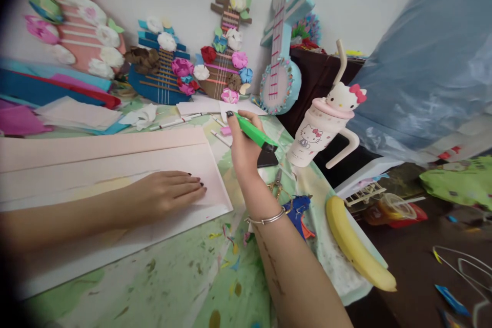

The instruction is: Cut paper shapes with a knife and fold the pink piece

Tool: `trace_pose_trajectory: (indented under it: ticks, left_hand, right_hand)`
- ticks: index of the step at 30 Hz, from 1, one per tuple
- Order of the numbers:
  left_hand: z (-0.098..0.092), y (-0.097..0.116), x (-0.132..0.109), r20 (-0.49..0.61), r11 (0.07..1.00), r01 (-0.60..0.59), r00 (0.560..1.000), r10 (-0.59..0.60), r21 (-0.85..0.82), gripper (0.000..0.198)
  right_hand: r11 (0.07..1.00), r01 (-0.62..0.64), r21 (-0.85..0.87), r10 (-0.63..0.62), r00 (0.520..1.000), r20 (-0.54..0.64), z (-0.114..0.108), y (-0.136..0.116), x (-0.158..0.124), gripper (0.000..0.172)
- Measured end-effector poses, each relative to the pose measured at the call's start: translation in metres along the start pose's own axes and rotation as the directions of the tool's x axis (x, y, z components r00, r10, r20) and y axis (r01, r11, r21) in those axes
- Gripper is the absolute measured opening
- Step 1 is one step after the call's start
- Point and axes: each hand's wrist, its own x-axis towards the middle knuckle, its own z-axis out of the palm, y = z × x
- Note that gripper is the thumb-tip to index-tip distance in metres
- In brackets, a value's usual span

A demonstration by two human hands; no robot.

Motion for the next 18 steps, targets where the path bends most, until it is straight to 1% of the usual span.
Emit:
trace_pose_trajectory:
  ticks: [1,4,7,9,11,14,16,18]
  left_hand:
    - [0.003,0.001,0.000,-0.037,1.000,-0.016,0.999,0.015,-0.006,0.038]
    - [0.012,0.003,0.000,-0.156,1.000,-0.020,0.988,0.019,-0.005,0.036]
    - [0.021,0.005,-0.003,-0.272,1.000,-0.021,0.962,0.017,-0.011,0.034]
    - [0.024,0.006,-0.006,-0.320,1.000,-0.023,0.947,0.019,-0.008,0.032]
    - [0.027,0.006,-0.009,-0.342,1.000,-0.016,0.940,0.013,-0.005,0.033]
    - [0.029,0.007,-0.012,-0.343,1.000,0.005,0.939,-0.012,-0.022,0.037]
    - [0.030,0.007,-0.013,-0.340,1.000,0.011,0.940,-0.021,-0.029,0.038]
    - [0.030,0.007,-0.012,-0.338,0.999,0.010,0.941,-0.021,-0.031,0.036]
  right_hand:
    - [1.000,0.013,0.003,-0.013,1.000,-0.015,0.002,0.001,-0.002,0.024]
    - [1.000,0.011,0.003,-0.011,1.000,0.023,0.005,0.001,-0.005,0.023]
    - [1.000,-0.006,-0.003,0.006,1.000,0.030,0.004,0.002,-0.005,0.022]
    - [1.000,-0.005,-0.009,0.005,1.000,0.022,0.003,0.003,-0.005,0.023]
    - [0.999,0.016,-0.028,-0.015,1.000,0.026,0.003,0.005,-0.005,0.024]
    - [0.997,0.045,-0.061,-0.043,0.998,0.043,0.003,0.006,-0.006,0.026]
    - [0.998,0.028,-0.052,-0.026,0.999,0.044,0.004,0.006,-0.007,0.026]
    - [0.999,-0.019,-0.030,0.021,0.999,0.043,0.006,0.006,-0.009,0.028]
